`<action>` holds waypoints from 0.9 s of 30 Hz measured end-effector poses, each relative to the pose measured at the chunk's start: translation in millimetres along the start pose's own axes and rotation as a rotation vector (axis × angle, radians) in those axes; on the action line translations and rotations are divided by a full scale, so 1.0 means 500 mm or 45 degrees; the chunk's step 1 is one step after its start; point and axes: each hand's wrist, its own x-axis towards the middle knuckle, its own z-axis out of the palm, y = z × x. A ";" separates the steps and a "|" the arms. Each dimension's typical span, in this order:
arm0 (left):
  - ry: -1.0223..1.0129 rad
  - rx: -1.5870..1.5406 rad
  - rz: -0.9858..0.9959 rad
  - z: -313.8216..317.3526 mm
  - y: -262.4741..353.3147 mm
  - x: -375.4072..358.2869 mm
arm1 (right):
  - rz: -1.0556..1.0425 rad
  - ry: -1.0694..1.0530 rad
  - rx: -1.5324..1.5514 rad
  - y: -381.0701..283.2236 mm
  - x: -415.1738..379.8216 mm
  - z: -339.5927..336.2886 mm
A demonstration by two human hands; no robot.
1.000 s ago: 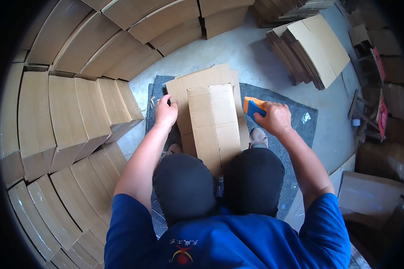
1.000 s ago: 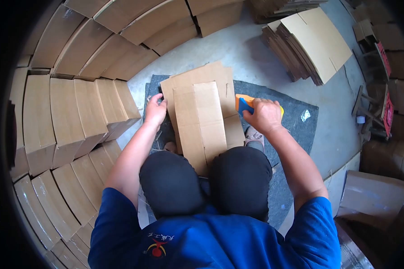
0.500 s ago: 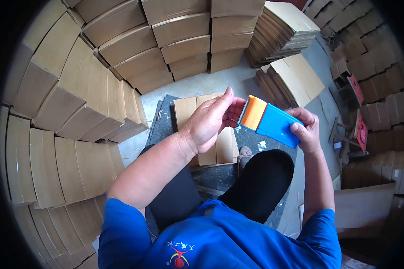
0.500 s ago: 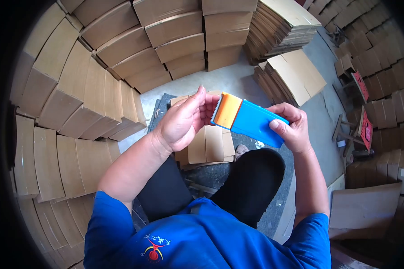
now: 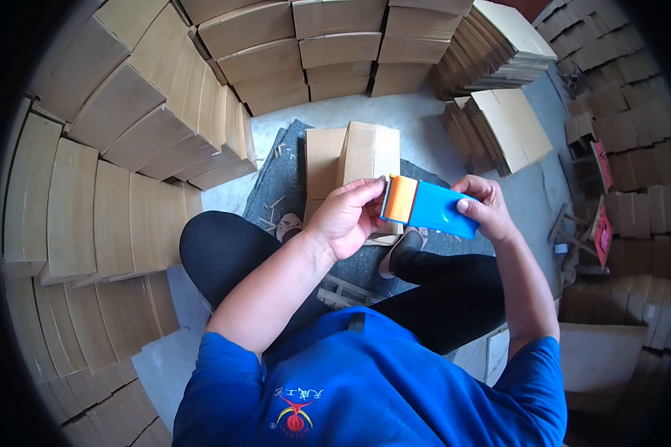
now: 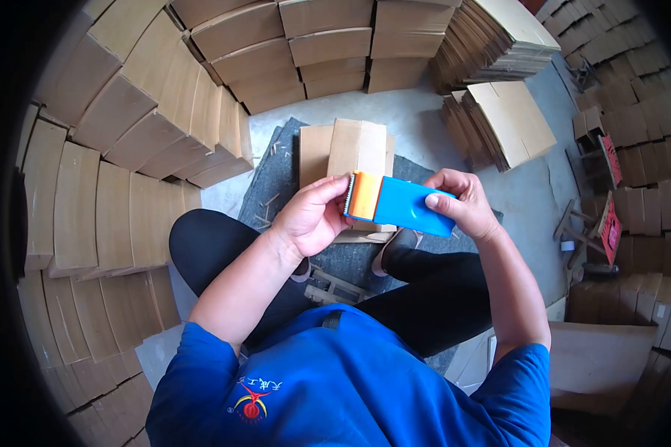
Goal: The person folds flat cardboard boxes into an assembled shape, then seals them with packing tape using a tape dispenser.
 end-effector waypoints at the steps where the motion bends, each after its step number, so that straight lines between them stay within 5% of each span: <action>1: 0.118 -0.011 0.012 -0.014 -0.017 0.002 | 0.020 -0.019 0.057 0.012 0.001 0.003; 10: 0.623 0.266 0.131 -0.169 -0.052 0.014 | 0.467 -0.107 -0.299 0.055 -0.009 -0.030; 20: 1.030 0.441 0.128 -0.242 -0.057 0.077 | 0.514 -0.131 -0.382 0.138 0.039 -0.030; 27: 1.142 0.366 0.347 -0.301 -0.185 0.123 | 0.539 -0.183 -0.377 0.197 0.041 -0.028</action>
